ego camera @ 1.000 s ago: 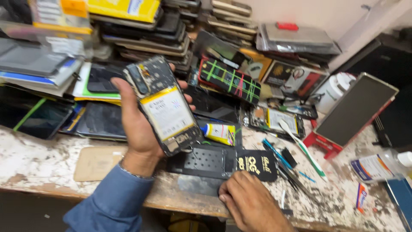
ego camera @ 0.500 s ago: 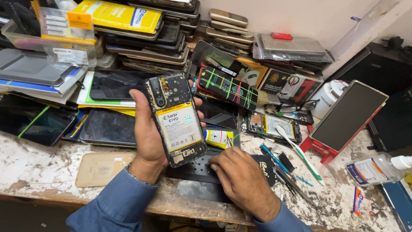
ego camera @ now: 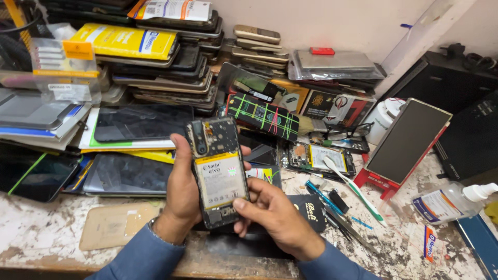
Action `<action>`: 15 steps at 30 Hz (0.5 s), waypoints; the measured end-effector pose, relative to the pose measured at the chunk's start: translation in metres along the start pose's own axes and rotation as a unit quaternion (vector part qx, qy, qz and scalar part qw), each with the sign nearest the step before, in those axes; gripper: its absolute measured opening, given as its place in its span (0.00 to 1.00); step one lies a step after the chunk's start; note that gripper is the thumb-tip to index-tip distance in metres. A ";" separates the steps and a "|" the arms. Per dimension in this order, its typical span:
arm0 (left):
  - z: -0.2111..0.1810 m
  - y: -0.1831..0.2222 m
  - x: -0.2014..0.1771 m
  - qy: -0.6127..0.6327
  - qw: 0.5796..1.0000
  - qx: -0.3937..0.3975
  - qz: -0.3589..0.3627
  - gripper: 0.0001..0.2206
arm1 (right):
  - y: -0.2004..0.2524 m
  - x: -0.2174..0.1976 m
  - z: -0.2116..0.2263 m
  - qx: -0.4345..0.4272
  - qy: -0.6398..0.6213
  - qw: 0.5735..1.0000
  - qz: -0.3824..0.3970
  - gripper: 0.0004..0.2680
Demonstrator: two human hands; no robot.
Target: The person disassembles a smartphone by removing the back cover and using a screwdriver to detach internal components. They then use tweezers to handle small parts and reassemble the device by placing the back cover back on.
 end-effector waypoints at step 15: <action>0.009 -0.007 0.007 -0.138 0.985 -0.051 -0.085 0.16 | -0.020 -0.019 -0.005 0.004 0.011 1.000 0.018 0.12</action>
Point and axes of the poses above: each hand's wrist, its own y-axis away from the middle knuckle, its own x-axis out of the palm, z = x × y, the point moved 2 cm from there along -y, towards the middle knuckle, and after that the axes turned 15 degrees about x, right-handed, at the moved point
